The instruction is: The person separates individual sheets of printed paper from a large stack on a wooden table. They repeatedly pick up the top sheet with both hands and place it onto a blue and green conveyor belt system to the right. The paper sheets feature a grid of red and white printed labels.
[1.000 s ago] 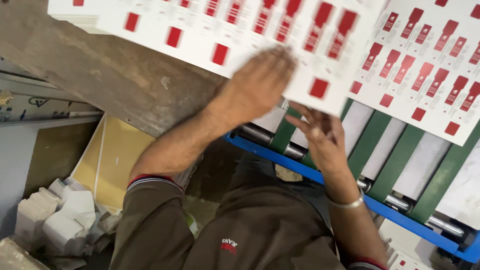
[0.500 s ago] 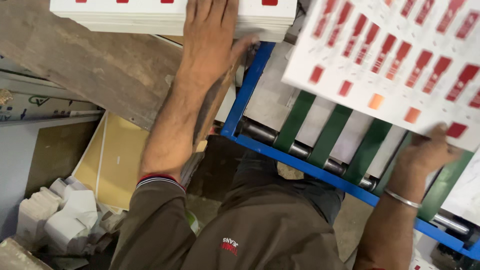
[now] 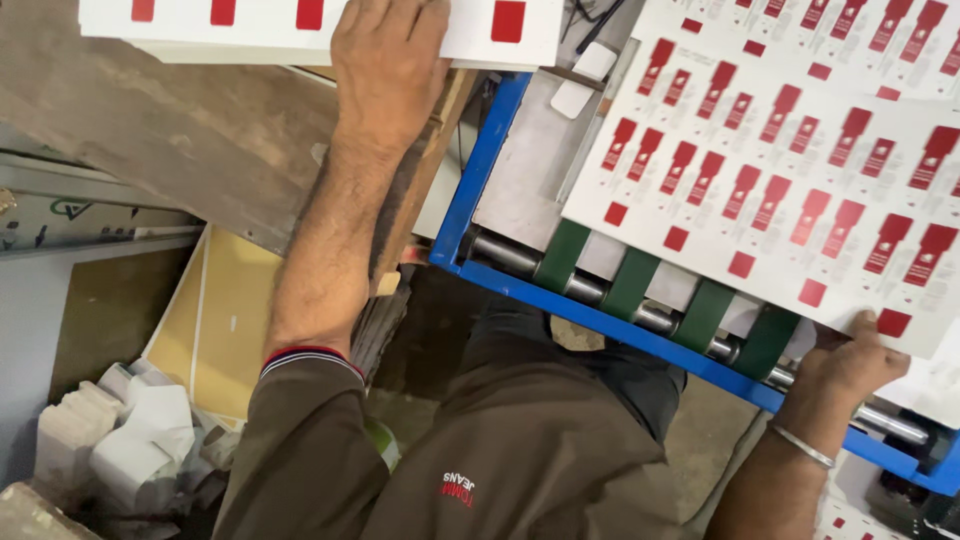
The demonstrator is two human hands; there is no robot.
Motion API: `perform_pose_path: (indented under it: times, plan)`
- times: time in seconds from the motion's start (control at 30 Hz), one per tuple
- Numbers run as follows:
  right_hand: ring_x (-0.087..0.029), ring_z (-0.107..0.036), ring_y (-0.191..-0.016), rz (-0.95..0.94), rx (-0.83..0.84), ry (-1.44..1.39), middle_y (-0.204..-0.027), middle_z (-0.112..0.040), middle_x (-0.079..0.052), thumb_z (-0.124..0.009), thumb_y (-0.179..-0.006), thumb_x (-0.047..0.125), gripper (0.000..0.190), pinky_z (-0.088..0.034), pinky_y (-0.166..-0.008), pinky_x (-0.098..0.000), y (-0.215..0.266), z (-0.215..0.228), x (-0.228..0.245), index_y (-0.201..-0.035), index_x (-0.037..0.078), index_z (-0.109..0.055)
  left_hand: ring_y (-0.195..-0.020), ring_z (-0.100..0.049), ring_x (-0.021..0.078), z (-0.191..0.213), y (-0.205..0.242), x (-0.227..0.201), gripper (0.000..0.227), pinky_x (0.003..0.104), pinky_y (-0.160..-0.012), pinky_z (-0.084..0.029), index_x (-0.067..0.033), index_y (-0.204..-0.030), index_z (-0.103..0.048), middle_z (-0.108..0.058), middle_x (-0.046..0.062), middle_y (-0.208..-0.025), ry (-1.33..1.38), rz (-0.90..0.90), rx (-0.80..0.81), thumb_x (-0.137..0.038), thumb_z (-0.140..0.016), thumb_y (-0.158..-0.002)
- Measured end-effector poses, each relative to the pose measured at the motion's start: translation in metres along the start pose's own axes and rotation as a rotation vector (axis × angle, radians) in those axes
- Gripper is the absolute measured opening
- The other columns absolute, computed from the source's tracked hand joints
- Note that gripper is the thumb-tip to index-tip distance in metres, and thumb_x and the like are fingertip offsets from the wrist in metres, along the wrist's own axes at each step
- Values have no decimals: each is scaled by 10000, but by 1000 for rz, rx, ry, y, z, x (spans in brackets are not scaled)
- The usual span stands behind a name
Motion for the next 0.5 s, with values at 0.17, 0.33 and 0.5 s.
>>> perform_pose_path:
  times: [0.17, 0.33, 0.5]
  plan:
    - [-364, -752, -1184, -77, -123, 33, -1378, -588, -239, -588, -1017, -52, 380, -732, -937, -572, 6, -30, 3, -1308, 19, -353, -1033, -602, 261, -2, 0, 3, 352, 416, -879, -496, -55, -1119, -663, -642, 46, -1100, -2, -3, -6, -46, -832, -811]
    - [-390, -729, -1250, -30, 121, -79, -1474, -636, -277, -479, -1090, 24, 453, -664, -1027, -558, 4, -61, 10, -1539, -19, -443, -1007, -599, 239, -7, 4, 4, 310, 403, -868, -494, -66, -1115, -673, -646, 30, -1090, -27, -3, -16, -14, -822, -848]
    - [-339, -750, -1134, -201, 157, -80, -1358, -665, -213, -466, -1105, 126, 412, -682, -912, -469, 0, -71, -5, -1503, 18, -455, -1055, -608, 258, 3, 1, 7, 396, 410, -893, -499, -67, -1186, -680, -659, 43, -1132, 84, 0, -8, -50, -847, -827]
Point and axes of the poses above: each hand's wrist, its own y-axis away from the middle knuckle, its own z-axis out of the back of the hand, x = y × z, the point moved 2 cm from there along -y, towards the middle knuckle
